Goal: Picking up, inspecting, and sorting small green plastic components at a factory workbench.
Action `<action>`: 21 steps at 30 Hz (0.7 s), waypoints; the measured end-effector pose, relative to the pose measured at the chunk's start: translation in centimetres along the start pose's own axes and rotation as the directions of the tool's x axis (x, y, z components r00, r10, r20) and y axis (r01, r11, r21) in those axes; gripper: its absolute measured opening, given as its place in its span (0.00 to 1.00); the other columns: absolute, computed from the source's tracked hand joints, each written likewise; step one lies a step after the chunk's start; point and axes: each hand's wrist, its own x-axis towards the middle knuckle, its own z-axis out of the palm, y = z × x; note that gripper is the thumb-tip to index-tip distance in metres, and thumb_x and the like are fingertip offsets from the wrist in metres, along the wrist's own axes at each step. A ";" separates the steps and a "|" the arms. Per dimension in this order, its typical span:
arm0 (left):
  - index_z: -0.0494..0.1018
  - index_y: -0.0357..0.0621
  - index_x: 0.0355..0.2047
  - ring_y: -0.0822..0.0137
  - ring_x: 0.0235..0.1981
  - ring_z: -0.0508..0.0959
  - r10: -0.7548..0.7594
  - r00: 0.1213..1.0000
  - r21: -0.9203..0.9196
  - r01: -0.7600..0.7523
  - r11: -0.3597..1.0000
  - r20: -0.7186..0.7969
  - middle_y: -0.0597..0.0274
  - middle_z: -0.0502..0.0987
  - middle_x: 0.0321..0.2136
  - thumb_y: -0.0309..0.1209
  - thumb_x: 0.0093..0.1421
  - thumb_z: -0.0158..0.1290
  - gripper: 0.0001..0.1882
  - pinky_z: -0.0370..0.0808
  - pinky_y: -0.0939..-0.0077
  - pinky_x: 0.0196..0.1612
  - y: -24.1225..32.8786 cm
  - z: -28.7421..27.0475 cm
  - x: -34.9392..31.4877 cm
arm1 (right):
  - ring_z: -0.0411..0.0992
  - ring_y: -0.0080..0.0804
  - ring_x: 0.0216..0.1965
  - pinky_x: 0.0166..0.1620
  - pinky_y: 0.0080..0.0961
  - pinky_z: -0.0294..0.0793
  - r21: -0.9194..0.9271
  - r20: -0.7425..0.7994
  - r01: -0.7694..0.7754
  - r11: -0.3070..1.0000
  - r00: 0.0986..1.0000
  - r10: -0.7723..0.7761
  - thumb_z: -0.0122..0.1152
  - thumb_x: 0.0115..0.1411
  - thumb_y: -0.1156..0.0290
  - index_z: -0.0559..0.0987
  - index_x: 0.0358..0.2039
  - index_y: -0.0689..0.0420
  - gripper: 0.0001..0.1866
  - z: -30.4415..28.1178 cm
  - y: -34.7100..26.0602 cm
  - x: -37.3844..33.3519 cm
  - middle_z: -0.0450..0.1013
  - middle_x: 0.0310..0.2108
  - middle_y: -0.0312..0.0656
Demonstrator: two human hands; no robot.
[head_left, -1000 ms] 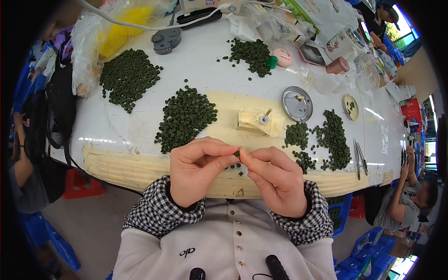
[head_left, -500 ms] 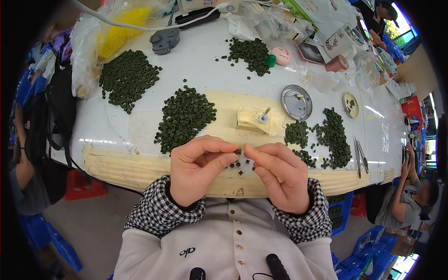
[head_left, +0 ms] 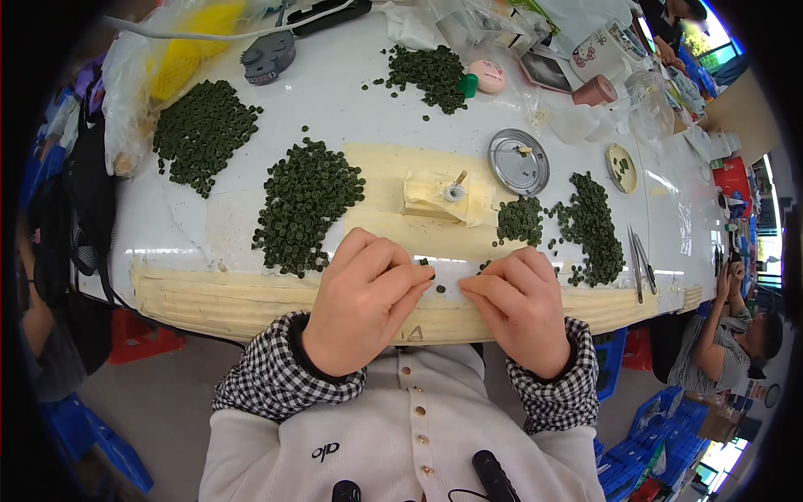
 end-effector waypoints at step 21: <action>0.78 0.39 0.29 0.61 0.30 0.67 -0.166 0.982 0.328 0.186 0.926 -0.087 0.62 0.70 0.24 0.21 0.44 0.63 0.09 0.66 0.70 0.32 -1.3 -6.6 -1.5 | 0.76 0.33 0.28 0.31 0.22 0.74 0.351 -0.181 -0.135 0.927 0.961 0.209 0.66 0.48 0.85 0.81 0.32 0.63 0.09 0.0 -1.3 0.4 0.77 0.28 0.44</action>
